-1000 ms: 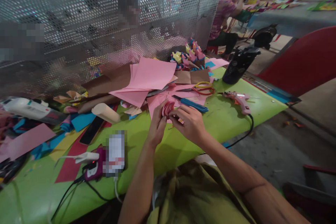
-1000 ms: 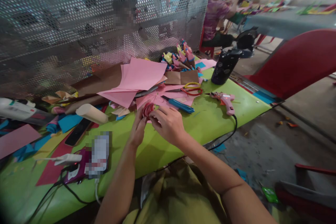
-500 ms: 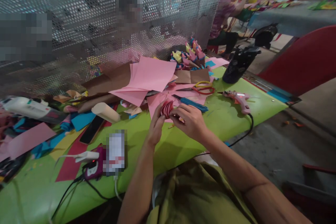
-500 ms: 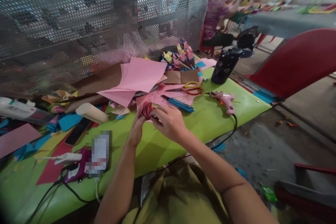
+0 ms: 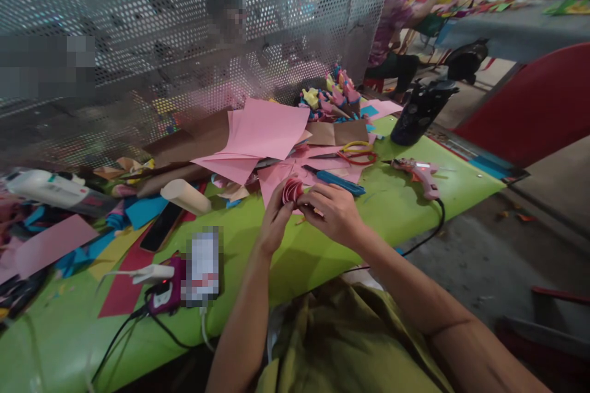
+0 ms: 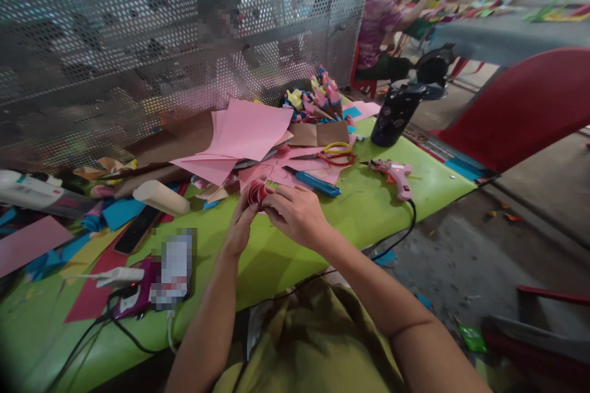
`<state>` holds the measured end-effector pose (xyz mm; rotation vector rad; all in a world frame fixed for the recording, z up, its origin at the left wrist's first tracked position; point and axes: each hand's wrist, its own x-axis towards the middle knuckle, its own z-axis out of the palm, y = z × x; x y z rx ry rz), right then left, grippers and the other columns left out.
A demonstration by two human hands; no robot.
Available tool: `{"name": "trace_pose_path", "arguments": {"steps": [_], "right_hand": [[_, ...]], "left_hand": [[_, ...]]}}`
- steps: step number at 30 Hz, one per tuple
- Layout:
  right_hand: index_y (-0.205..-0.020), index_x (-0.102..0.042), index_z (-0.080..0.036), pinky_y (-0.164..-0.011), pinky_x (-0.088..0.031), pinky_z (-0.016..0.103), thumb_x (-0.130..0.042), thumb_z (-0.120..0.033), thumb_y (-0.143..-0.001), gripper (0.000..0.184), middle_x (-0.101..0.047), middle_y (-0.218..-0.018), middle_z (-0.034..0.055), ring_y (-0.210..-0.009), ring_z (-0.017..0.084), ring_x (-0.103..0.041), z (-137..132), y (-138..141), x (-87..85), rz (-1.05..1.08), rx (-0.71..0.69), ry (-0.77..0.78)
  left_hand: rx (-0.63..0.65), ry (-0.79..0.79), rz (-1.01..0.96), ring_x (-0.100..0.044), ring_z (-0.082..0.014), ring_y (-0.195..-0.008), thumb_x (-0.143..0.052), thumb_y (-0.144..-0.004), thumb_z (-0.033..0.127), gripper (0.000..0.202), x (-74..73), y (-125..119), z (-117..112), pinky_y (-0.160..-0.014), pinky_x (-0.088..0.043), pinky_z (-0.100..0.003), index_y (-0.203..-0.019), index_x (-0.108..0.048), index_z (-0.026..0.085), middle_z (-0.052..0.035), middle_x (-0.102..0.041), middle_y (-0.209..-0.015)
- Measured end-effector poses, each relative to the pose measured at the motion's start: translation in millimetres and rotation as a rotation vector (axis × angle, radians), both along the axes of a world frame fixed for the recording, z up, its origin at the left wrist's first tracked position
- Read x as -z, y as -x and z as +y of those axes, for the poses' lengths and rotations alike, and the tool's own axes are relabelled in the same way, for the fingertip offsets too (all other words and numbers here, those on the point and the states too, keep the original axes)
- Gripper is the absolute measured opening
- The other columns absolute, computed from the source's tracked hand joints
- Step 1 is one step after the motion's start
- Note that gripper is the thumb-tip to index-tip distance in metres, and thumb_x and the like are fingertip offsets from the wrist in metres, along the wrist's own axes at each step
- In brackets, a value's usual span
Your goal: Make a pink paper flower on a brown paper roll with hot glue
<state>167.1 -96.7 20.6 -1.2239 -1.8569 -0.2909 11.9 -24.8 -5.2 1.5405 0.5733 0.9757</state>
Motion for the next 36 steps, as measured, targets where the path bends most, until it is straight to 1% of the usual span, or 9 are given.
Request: {"name": "trace_pose_path", "arguments": {"steps": [8, 15, 23, 26, 30, 36], "right_hand": [[-0.089, -0.068, -0.021, -0.062, -0.037, 0.029, -0.055, -0.019, -0.097, 0.015, -0.068, -0.078, 0.0031, -0.069, 0.015, -0.060, -1.6, -2.4, -0.1, 0.008, -0.005, 0.039], [-0.087, -0.068, -0.019, -0.063, -0.036, 0.029, -0.056, -0.019, -0.097, 0.016, -0.067, -0.077, 0.0036, -0.069, 0.015, -0.059, -1.9, -4.2, -0.9, -0.001, -0.023, 0.014], [-0.087, -0.068, -0.020, -0.062, -0.037, 0.029, -0.054, -0.021, -0.099, 0.019, -0.069, -0.078, 0.0035, -0.069, 0.015, -0.060, -2.1, -5.0, 1.8, -0.006, -0.008, 0.040], [-0.090, -0.070, -0.020, -0.064, -0.040, 0.028, -0.055, -0.022, -0.100, 0.018, -0.071, -0.079, 0.0041, -0.069, 0.015, -0.062, -2.9, -6.0, 1.4, 0.036, -0.029, 0.040], [-0.093, -0.071, -0.020, -0.064, -0.042, 0.028, -0.057, -0.020, -0.099, 0.015, -0.072, -0.079, 0.0036, -0.069, 0.015, -0.063, -4.7, -9.0, 1.4, 0.101, -0.038, 0.047], [-0.096, -0.073, -0.021, -0.064, -0.044, 0.027, -0.060, -0.023, -0.098, 0.014, -0.069, -0.076, 0.0034, -0.065, 0.014, -0.061, -6.1, -11.9, 2.9, 0.160, -0.018, 0.052]], "left_hand": [[-0.008, -0.021, 0.010, -0.050, -0.0286, -0.141, -0.063, -0.090, 0.044, 0.046, 0.4, 1.4, 0.2, -0.119, -0.040, -0.047, -0.133, -0.062, 0.028, -0.0062, -0.058, -0.149], [-0.024, 0.027, 0.022, -0.052, -0.0284, -0.139, -0.062, -0.089, 0.043, 0.047, 4.6, 1.4, 0.2, -0.116, -0.043, -0.047, -0.133, -0.062, 0.027, -0.0069, -0.058, -0.149], [-0.003, 0.013, 0.035, -0.050, -0.0285, -0.140, -0.060, -0.090, 0.044, 0.047, 3.5, 1.0, -0.1, -0.116, -0.043, -0.046, -0.134, -0.061, 0.027, -0.0079, -0.056, -0.151], [0.003, -0.001, 0.036, -0.050, -0.0287, -0.141, -0.060, -0.091, 0.043, 0.047, 2.2, 0.4, 0.2, -0.117, -0.041, -0.046, -0.136, -0.060, 0.027, -0.0073, -0.057, -0.150], [0.000, -0.034, 0.026, -0.048, -0.0290, -0.143, -0.060, -0.092, 0.043, 0.045, 0.2, 1.4, 0.8, -0.119, -0.039, -0.045, -0.134, -0.062, 0.027, -0.0077, -0.056, -0.151], [-0.016, -0.038, 0.042, -0.052, -0.0294, -0.138, -0.060, -0.092, 0.044, 0.046, 1.0, 3.3, 1.5, -0.111, -0.046, -0.044, -0.135, -0.061, 0.027, -0.0094, -0.059, -0.147]]}}
